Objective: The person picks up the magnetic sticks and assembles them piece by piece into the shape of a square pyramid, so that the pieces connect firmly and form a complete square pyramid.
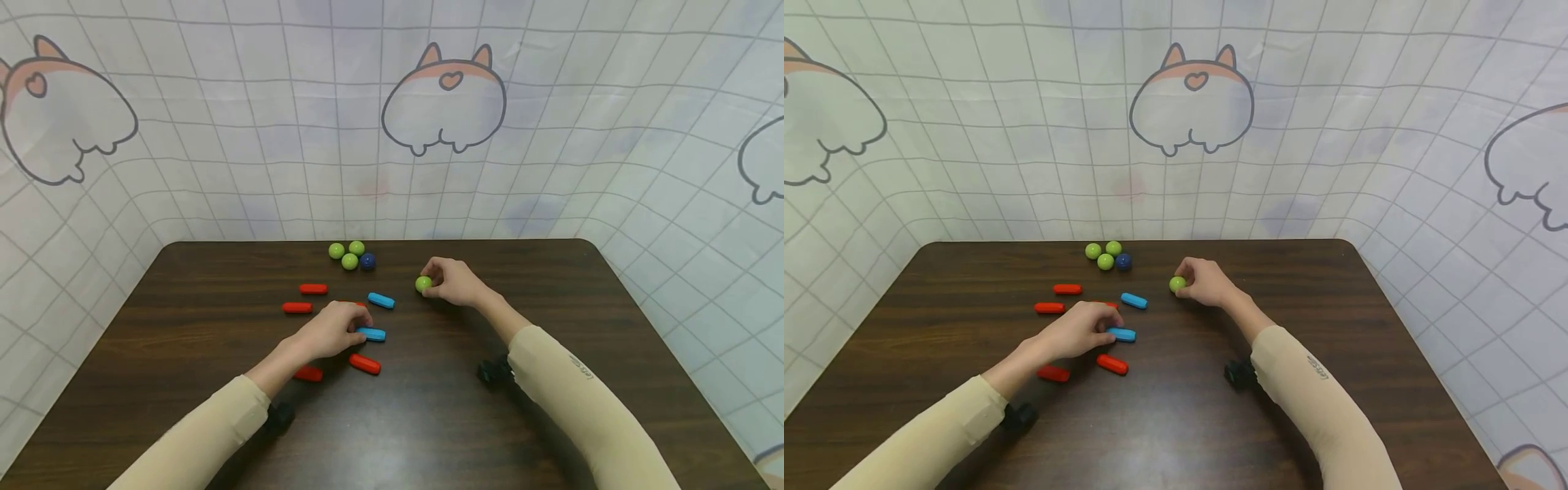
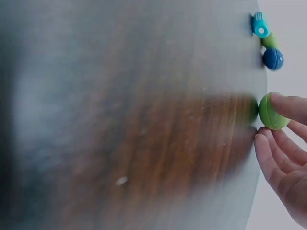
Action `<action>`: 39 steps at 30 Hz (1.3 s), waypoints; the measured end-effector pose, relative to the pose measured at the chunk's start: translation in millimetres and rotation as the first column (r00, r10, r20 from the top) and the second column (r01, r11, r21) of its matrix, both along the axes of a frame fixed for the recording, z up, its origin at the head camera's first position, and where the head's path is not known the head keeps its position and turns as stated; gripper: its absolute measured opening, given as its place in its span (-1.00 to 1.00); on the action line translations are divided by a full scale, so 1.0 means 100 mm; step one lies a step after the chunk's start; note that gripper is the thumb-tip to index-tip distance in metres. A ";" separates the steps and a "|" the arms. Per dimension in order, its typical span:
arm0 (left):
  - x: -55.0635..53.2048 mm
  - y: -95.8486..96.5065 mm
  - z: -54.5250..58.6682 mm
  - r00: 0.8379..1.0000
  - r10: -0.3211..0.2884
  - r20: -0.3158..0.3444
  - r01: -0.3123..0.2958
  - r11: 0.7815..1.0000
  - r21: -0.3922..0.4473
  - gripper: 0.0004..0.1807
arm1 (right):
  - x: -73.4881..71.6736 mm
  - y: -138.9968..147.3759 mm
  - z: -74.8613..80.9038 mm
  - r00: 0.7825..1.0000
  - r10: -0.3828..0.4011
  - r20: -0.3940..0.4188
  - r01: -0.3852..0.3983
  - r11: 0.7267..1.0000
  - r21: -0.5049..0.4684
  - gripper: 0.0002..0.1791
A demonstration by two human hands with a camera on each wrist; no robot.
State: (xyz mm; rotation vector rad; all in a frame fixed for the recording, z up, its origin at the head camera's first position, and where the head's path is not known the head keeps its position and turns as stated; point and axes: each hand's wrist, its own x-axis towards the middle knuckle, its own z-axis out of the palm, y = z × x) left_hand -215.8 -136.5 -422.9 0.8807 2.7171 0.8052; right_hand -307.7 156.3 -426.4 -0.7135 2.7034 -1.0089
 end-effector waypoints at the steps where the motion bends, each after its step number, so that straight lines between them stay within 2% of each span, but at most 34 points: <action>1: 0.00 0.00 0.00 1.000 0.001 0.004 -0.001 1.000 -0.005 -0.80 | 0.02 0.00 0.00 1.000 0.004 -0.001 -0.004 1.000 0.002 -0.67; 6: 0.00 0.02 0.01 0.999 0.005 0.035 -0.004 1.000 -0.028 -0.77 | 0.09 0.02 0.00 1.000 0.026 -0.010 -0.026 1.000 0.008 -0.67; 16: 0.02 0.03 0.04 0.998 -0.001 0.063 0.001 1.000 -0.004 -0.82 | 0.20 0.05 -0.02 0.998 0.025 -0.052 -0.026 1.000 -0.014 -0.65; 25: 0.00 0.06 0.04 0.998 -0.004 0.059 0.003 1.000 0.029 -0.84 | 0.31 0.07 -0.01 0.999 -0.027 -0.032 0.025 0.998 -0.058 -0.63; 33: -0.03 0.10 0.06 0.994 0.021 0.105 -0.027 0.998 0.061 -0.82 | 0.35 0.05 -0.03 0.999 -0.019 -0.026 0.017 0.999 -0.051 -0.62; 39: -0.03 0.13 0.08 0.995 0.025 0.099 -0.032 0.997 0.068 -0.81 | 0.37 0.05 -0.04 1.000 -0.010 -0.018 0.008 0.998 -0.066 -0.61</action>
